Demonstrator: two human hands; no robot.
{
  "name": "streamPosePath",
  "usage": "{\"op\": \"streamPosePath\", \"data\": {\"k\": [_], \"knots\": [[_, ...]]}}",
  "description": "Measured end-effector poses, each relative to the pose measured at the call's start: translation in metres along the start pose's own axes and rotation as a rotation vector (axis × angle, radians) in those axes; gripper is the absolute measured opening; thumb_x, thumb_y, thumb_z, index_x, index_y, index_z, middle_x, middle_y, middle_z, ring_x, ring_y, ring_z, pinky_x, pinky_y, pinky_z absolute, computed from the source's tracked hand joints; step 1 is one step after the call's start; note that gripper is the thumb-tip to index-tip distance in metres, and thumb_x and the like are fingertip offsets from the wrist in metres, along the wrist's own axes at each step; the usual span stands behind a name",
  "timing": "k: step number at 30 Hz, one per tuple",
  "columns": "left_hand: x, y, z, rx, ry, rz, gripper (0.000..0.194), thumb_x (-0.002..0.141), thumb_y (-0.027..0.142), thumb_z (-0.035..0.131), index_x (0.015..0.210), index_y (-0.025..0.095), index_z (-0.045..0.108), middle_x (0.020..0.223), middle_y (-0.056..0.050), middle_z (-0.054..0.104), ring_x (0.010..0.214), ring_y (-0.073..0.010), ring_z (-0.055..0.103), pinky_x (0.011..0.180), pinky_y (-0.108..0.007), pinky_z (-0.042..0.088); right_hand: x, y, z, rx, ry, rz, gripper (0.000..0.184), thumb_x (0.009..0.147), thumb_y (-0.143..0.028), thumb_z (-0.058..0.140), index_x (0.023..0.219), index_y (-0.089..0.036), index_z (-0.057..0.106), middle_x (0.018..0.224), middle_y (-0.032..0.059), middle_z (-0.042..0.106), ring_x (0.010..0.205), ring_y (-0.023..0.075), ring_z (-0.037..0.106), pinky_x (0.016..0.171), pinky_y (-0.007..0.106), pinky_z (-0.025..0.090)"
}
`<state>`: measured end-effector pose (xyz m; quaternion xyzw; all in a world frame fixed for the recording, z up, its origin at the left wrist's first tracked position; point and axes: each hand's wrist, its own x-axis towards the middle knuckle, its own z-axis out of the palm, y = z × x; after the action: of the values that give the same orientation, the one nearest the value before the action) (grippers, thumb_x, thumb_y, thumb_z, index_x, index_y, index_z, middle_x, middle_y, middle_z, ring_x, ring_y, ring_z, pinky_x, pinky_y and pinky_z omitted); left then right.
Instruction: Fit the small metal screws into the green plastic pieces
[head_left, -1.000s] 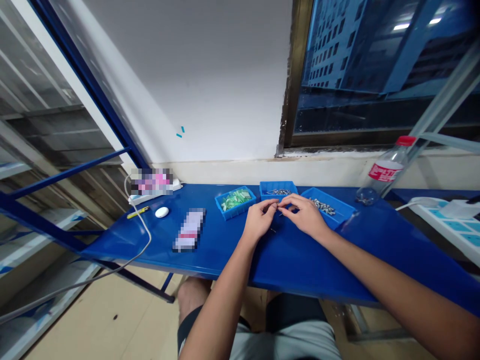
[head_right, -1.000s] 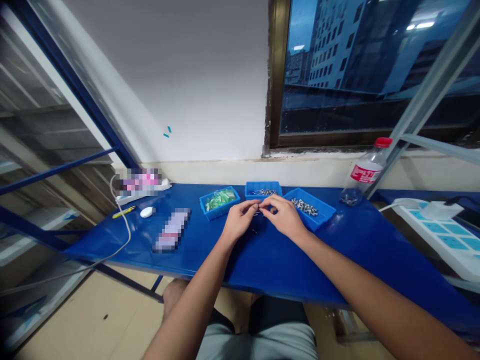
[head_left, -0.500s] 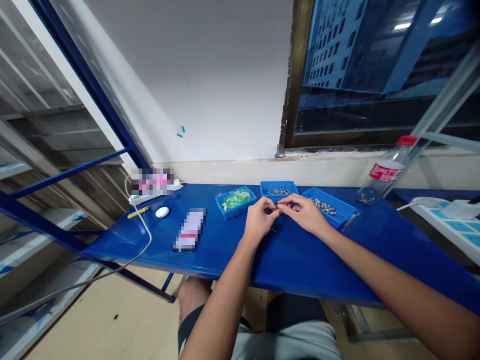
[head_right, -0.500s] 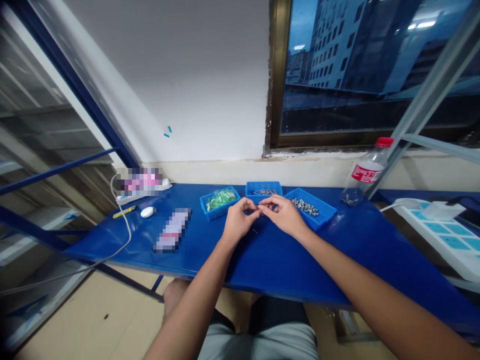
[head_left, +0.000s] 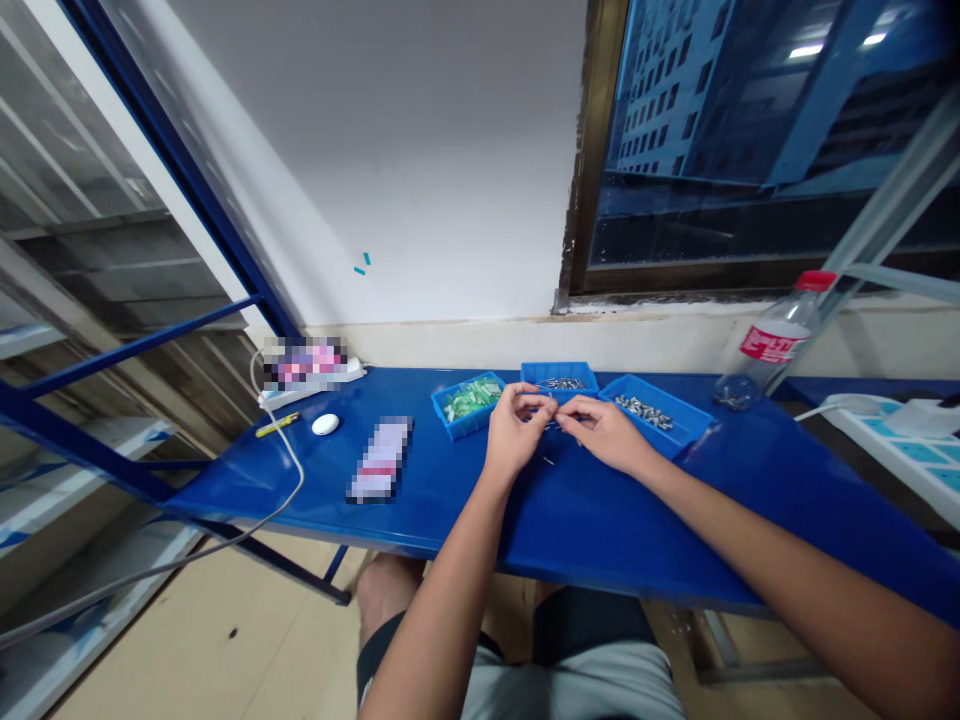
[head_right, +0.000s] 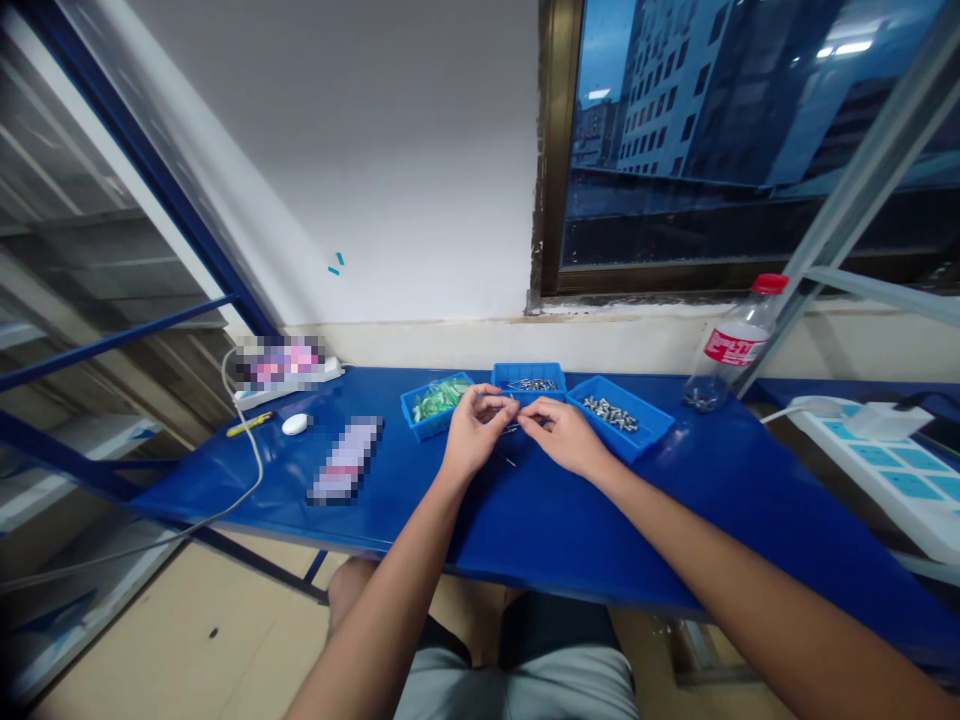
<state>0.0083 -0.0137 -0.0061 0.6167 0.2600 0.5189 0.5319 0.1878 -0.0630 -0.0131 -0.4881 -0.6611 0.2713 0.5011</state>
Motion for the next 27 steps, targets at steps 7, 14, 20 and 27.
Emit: {"op": "streamPosePath", "data": {"k": [7,14,20,27], "knots": [[-0.001,0.004,0.001,-0.037,-0.129,-0.055,0.05,0.084,0.039,0.083,0.126,0.018,0.065,0.111,-0.013,0.08,0.107,-0.0267,0.076,0.1,-0.045,0.059,0.002,0.01,-0.001,0.073,0.129,0.048,0.038,0.083,-0.057,0.078,0.089,-0.02,0.076,0.092,0.0057,0.072,0.07,0.0168,0.064,0.064,0.031,0.055],[0.001,0.0,-0.001,0.048,-0.026,0.024,0.036,0.095,0.035,0.071,0.127,0.018,0.065,0.124,-0.014,0.076,0.116,-0.0262,0.073,0.104,-0.043,0.056,0.01,0.013,-0.001,0.196,0.155,0.156,0.044,0.086,-0.061,0.076,0.1,-0.019,0.074,0.079,0.0039,0.072,0.055,0.0132,0.059,0.053,0.028,0.05],[0.002,0.001,-0.005,0.139,0.147,0.006,0.03,0.097,0.033,0.067,0.123,0.017,0.066,0.112,-0.012,0.079,0.102,-0.0218,0.074,0.095,-0.035,0.056,0.024,0.013,-0.003,0.279,0.189,0.295,0.053,0.083,-0.067,0.075,0.092,-0.015,0.074,0.078,0.0077,0.073,0.05,0.013,0.059,0.036,0.023,0.039],[0.002,0.003,-0.007,0.17,0.218,0.02,0.026,0.1,0.035,0.061,0.117,0.017,0.069,0.108,-0.01,0.079,0.099,-0.0226,0.074,0.093,-0.036,0.056,0.005,0.002,0.003,-0.303,-0.052,-0.055,0.03,0.097,-0.049,0.066,0.095,-0.022,0.078,0.089,0.0063,0.078,0.077,0.0221,0.073,0.075,0.037,0.06]]}}
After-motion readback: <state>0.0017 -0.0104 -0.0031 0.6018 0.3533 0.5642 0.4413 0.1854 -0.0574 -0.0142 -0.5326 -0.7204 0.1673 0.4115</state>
